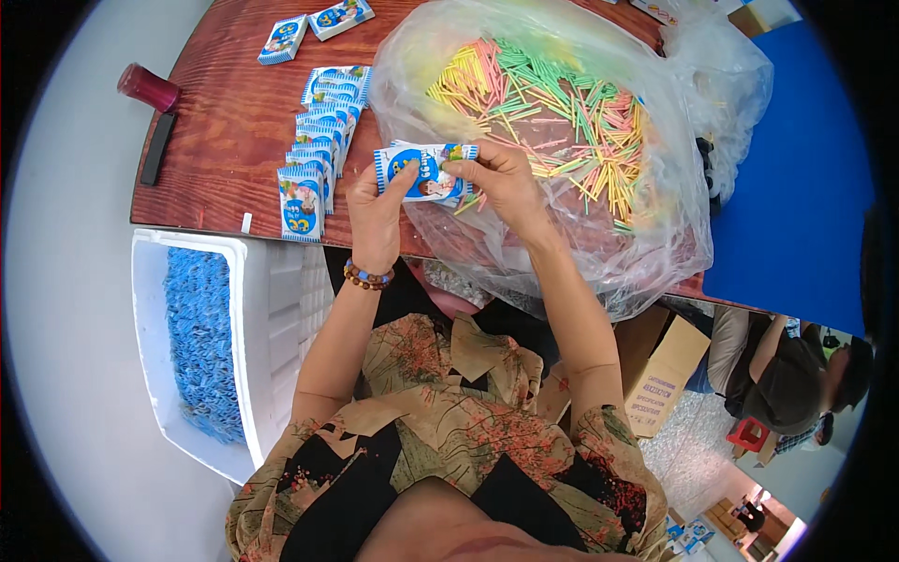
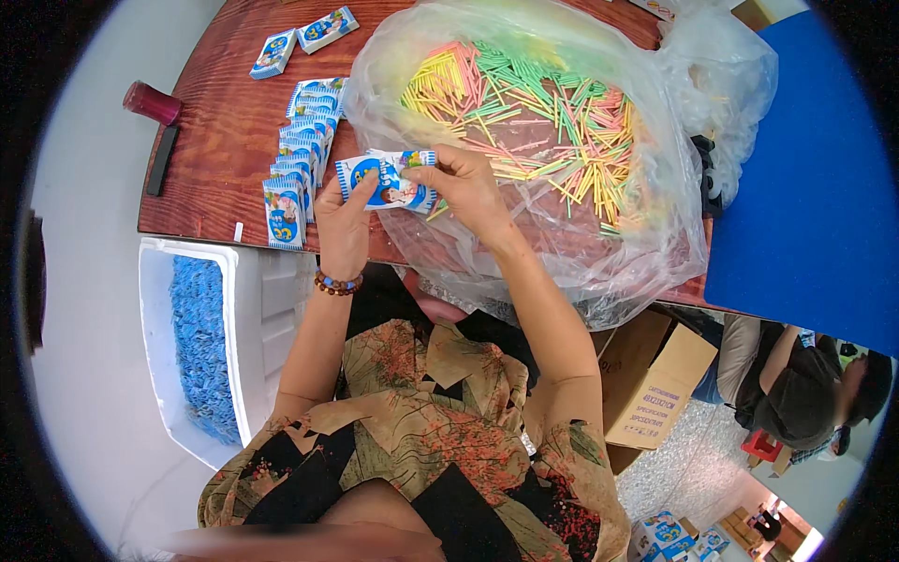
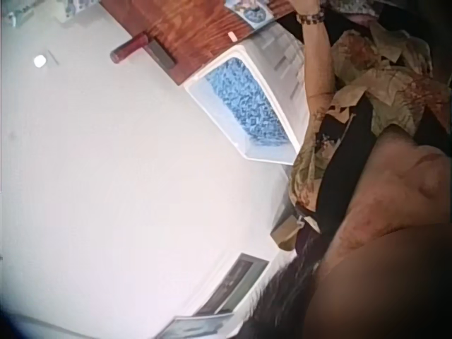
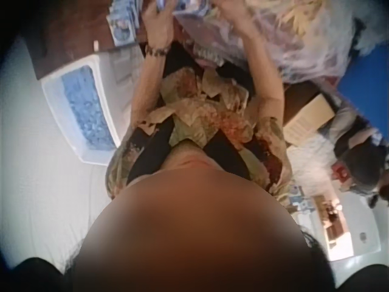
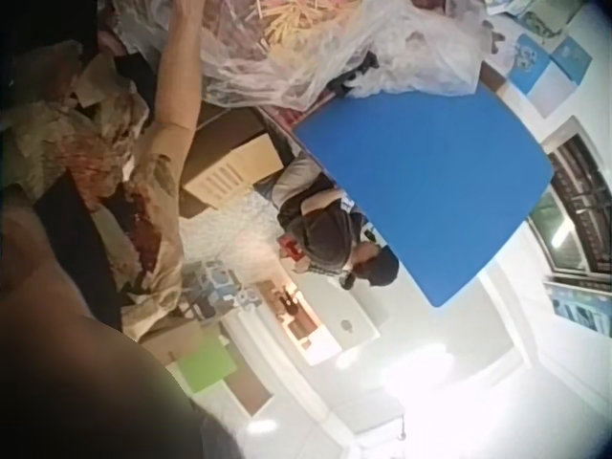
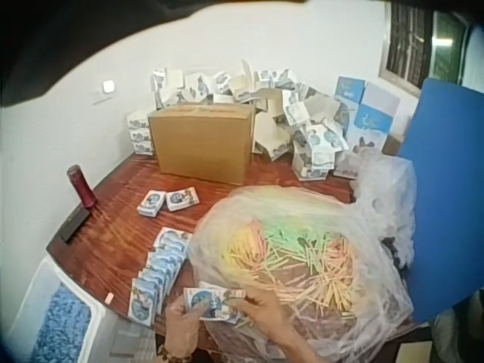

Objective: Sorting and stacking small blue toy packets from a large plastic bag onto a table.

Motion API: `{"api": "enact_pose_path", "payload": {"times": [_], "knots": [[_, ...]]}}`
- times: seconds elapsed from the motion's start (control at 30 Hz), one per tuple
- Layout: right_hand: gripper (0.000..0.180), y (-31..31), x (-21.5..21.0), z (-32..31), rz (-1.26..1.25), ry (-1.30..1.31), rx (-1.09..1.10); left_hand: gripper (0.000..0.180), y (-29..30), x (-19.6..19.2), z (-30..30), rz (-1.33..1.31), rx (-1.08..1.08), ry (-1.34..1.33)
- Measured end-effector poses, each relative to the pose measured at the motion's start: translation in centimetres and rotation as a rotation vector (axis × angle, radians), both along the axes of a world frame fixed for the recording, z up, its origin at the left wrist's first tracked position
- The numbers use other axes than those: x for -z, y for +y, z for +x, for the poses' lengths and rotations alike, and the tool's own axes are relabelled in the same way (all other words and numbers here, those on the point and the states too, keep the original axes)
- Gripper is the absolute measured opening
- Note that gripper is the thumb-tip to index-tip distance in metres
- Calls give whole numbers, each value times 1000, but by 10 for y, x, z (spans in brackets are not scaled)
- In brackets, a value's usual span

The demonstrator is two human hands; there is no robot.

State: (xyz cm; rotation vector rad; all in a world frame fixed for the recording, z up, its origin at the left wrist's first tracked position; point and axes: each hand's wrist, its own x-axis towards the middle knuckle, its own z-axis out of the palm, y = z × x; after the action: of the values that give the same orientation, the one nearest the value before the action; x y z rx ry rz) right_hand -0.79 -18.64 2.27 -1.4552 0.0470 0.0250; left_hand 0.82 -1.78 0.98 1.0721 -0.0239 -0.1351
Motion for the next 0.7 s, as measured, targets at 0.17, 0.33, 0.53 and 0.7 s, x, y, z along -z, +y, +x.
{"api": "enact_pose_path", "payload": {"times": [0.17, 0.33, 0.53, 0.7], "knots": [[13, 2, 12, -7, -22, 3, 65, 13, -3, 7, -7, -32, -36, 27], [12, 4, 19, -6, 88, -109, 63, 14, -5, 6, -10, -48, -21, 50], [13, 6, 13, -13, -52, -44, 103, 15, -6, 11, -11, -66, -28, 94], [16, -11, 1, -23, 29, -142, 138, 18, -4, 12, -11, -101, -32, 152]]}}
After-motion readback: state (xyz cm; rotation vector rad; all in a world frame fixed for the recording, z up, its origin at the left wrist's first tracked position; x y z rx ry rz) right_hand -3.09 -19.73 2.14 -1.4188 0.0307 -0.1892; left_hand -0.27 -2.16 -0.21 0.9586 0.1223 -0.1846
